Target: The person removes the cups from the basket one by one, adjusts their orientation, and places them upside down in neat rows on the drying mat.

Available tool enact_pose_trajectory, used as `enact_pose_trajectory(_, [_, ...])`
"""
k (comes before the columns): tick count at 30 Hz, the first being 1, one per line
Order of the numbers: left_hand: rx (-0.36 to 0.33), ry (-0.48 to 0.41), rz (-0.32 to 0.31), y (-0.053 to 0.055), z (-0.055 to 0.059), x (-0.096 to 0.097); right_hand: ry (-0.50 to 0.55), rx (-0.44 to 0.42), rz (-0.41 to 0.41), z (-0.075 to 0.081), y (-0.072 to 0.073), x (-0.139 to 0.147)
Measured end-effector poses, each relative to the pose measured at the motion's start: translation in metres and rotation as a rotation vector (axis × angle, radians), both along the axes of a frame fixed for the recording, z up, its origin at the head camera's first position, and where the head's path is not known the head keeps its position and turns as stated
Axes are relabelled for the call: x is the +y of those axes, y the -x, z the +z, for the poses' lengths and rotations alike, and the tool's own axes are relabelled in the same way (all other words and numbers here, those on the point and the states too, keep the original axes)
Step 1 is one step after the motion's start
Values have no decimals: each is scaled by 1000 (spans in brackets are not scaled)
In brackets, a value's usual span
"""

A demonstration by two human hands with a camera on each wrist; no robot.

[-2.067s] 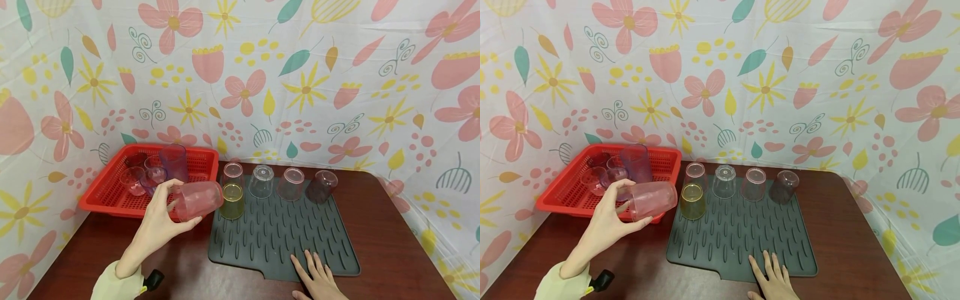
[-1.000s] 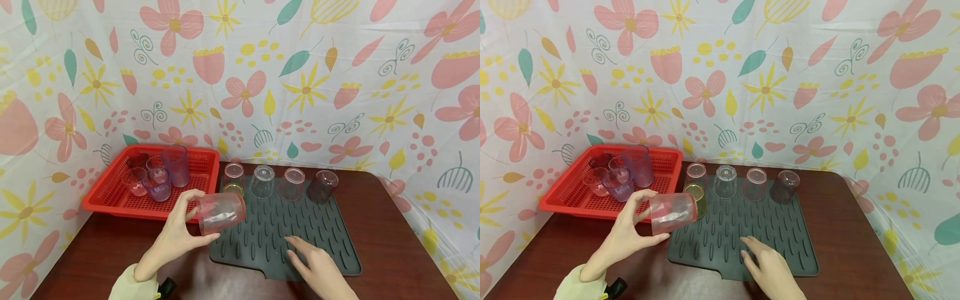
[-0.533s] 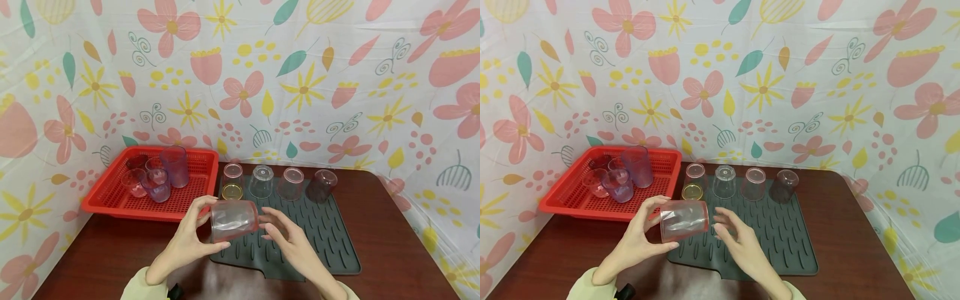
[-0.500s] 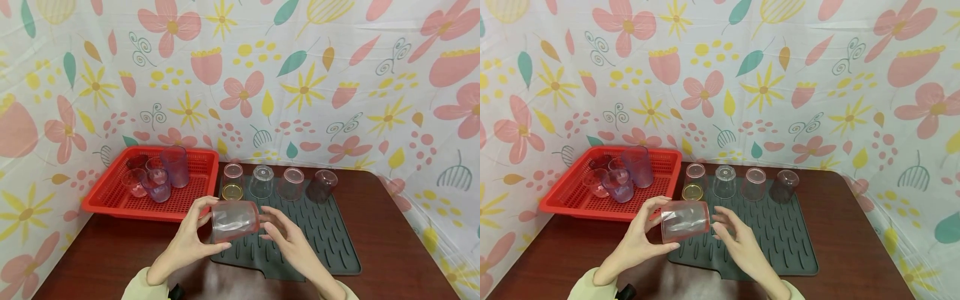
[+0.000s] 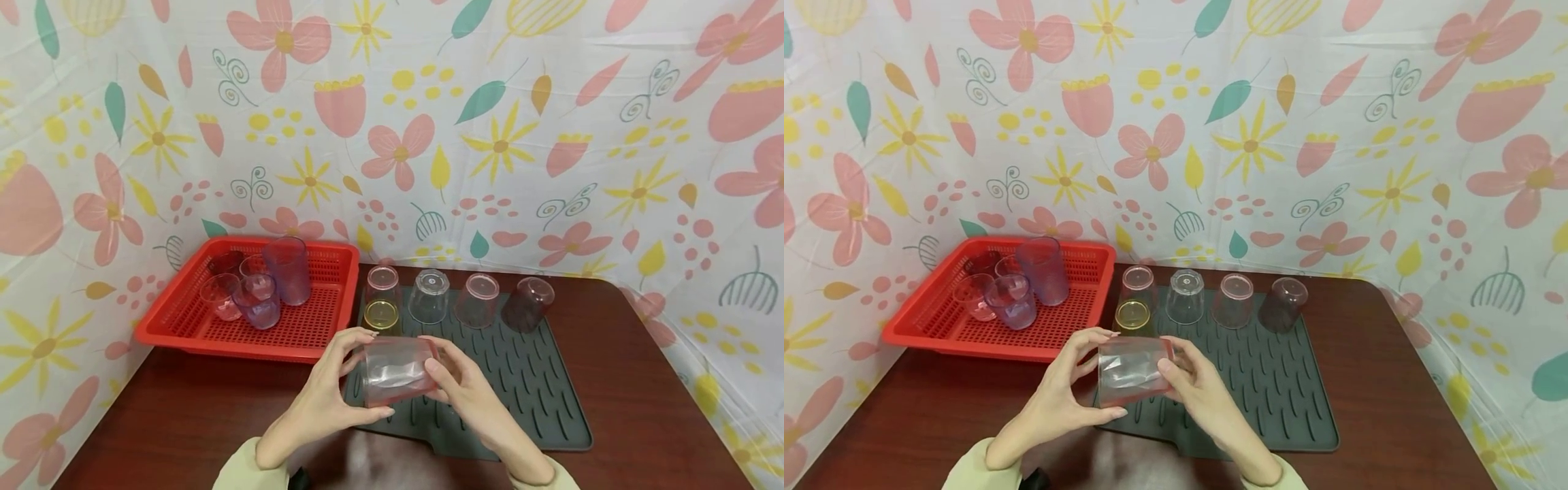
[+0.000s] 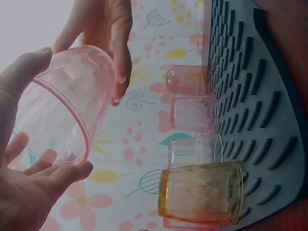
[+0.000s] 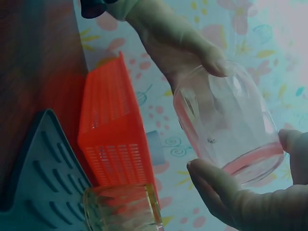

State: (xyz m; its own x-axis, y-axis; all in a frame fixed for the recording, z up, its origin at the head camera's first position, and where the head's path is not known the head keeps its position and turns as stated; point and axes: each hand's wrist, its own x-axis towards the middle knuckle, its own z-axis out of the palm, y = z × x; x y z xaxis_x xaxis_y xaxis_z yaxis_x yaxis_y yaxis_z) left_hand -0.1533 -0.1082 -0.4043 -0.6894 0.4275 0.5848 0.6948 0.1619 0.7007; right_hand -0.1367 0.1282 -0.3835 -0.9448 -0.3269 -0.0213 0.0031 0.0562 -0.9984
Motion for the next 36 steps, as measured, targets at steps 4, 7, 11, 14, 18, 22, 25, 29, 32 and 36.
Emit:
enact_pose_trajectory(4, [4, 7, -5, 1, -2, 3, 23, -5, -29, -3, 2, 2])
enact_pose_trajectory(7, [16, 34, 4, 2, -4, 4, 26, -26, -63, -4, 3, 2])
enact_pose_trajectory(11, [30, 137, 57, 5, -5, 3, 15, -46, -142, -5, 5, 3])
enact_pose_trajectory(14, [-16, 228, 105, 8, -3, -1, -42, -26, -212, -5, 7, 7])
enact_pose_trajectory(18, [-66, 331, 239, 12, -1, -11, -145, 36, -274, -4, 10, 17])
enact_pose_trajectory(22, [18, 455, 435, 18, -7, -19, -226, 90, -314, -5, 12, 27])
enact_pose_trajectory(25, [89, 521, 536, 23, -13, -21, -268, 116, -341, -6, 15, 32])
enact_pose_trajectory(29, [169, 567, 632, 27, -23, -23, -292, 140, -365, -10, 19, 34])
enact_pose_trajectory(32, [210, 605, 691, 28, -28, -23, -303, 149, -382, -13, 22, 36])
enact_pose_trajectory(36, [259, 666, 740, 28, -34, -24, -329, 162, -400, -16, 27, 37])
